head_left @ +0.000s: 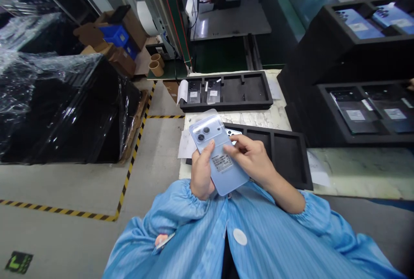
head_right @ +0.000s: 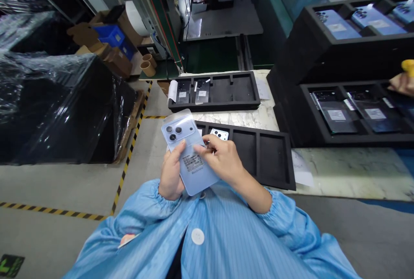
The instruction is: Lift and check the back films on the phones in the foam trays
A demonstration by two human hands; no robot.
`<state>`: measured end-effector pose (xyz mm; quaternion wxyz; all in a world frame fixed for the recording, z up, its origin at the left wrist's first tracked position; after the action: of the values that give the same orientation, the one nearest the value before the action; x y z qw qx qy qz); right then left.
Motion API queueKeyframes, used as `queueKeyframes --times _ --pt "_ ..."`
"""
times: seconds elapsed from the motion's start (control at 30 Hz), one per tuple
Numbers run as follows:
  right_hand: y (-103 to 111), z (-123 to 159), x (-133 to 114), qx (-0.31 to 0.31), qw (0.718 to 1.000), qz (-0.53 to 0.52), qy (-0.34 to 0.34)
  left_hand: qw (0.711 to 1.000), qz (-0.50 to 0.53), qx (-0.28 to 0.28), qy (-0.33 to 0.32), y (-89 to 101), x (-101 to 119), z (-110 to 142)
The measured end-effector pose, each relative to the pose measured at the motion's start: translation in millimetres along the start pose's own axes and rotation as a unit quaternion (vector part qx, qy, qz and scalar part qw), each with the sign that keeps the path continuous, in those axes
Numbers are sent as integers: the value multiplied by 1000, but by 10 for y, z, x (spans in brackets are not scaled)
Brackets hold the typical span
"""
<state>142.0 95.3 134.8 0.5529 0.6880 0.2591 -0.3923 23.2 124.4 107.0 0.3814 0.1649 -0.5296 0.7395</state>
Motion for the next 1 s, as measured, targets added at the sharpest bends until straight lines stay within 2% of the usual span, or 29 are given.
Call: queueKeyframes --times 0.07,0.17,0.37,0.47,0.6,0.7,0.9,1.0 --pt "-2 38 -2 -49 999 6 0 1000 1 8 17 2 22 -13" --pt "-4 77 26 -117 992 -48 9 999 1 18 41 15 43 -20" --pt "28 63 140 -141 983 -111 -22 998 -3 19 56 15 42 -26" --pt "17 63 156 -133 986 -92 -45 998 -2 20 66 5 24 -37" --pt "-14 43 175 -90 993 -52 -58 999 -13 14 48 17 -4 -48" --pt "-43 -3 234 -56 995 -61 -62 998 -20 3 61 54 -70 -81" --pt "-164 -69 513 -38 975 -170 -139 992 -29 -23 117 156 -223 -220" --pt "-192 -108 651 -43 953 -242 -179 989 -51 -70 119 212 -210 -280"
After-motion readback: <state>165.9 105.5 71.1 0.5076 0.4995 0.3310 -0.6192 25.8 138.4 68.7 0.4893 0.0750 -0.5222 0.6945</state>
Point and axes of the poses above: each hand's wrist, its own z-axis away from the middle knuckle, its own y-axis out of the back of the hand, x = y × z, the point moved 3 cm from there along -z, towards the middle knuckle, and after that the axes turned 9 degrees about -y, right-handed, at the moved point
